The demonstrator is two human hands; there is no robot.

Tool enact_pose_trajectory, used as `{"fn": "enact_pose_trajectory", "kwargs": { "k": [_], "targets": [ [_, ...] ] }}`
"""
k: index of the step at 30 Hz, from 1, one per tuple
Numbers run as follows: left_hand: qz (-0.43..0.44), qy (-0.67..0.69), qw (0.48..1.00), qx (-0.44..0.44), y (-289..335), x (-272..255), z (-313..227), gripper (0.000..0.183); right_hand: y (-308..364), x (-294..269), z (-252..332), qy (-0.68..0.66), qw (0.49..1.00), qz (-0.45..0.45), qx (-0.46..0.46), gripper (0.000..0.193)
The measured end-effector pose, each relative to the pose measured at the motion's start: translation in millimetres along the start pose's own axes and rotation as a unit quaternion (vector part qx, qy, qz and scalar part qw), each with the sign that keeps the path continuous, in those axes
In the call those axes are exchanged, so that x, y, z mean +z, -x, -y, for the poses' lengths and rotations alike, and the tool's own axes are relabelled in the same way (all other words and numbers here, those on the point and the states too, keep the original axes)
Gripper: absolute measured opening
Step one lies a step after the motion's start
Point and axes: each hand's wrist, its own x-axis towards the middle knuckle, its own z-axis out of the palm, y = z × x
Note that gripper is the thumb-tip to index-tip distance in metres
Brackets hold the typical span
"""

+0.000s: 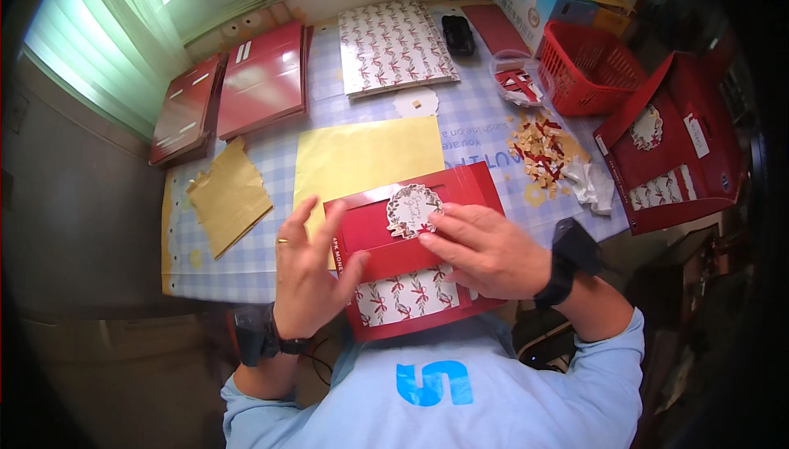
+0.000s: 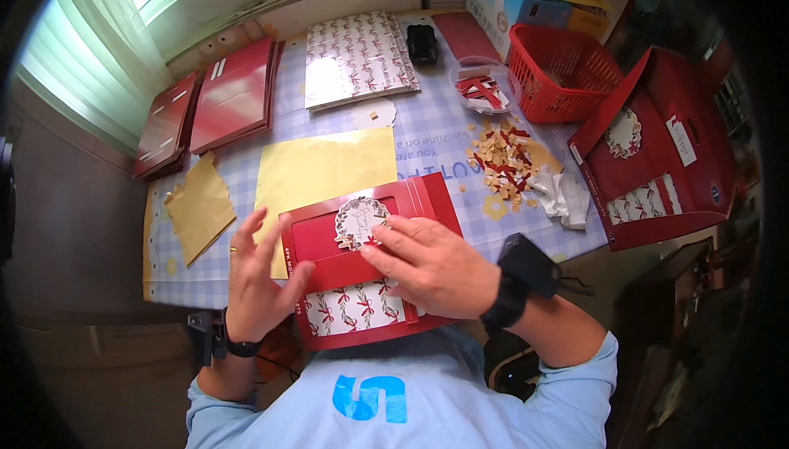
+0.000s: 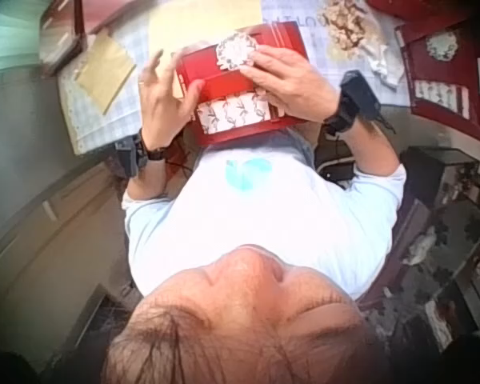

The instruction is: The recorder is assembling and filling a retail package for card-based products.

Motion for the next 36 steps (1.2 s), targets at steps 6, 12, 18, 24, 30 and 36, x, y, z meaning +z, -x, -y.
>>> {"fn": "enact_pose_trajectory", "kwargs": {
  "k": [6, 12, 18, 24, 30, 36],
  "targets": [
    [0.136, 0.081, 0.97, 0.185, 7, 18, 5, 0.056, -4, 16, -7, 0.073, 0.993, 0.051, -0.071, 0.047],
    [0.151, 0.149, 0.958, 0.194, 7, 21, 15, 0.047, -7, 14, -10, -0.008, 0.995, 0.06, -0.078, 0.043],
    [0.155, 0.192, 0.955, 0.164, -10, 10, 12, 0.042, -16, 3, -14, -0.084, 0.991, 0.096, -0.037, 0.039],
    [0.044, 0.105, 0.982, 0.149, -24, 28, 11, 0.045, -31, 19, -20, -0.001, 0.999, 0.029, 0.019, 0.04],
    [0.09, 0.028, 0.982, 0.163, -43, 36, 28, 0.031, -23, 25, -14, 0.033, 0.998, 0.056, -0.007, 0.045],
    [0.136, -0.117, 0.96, 0.214, -49, 50, 35, 0.02, -21, 25, -11, 0.057, 0.997, 0.057, -0.021, 0.044]
  ]
}}
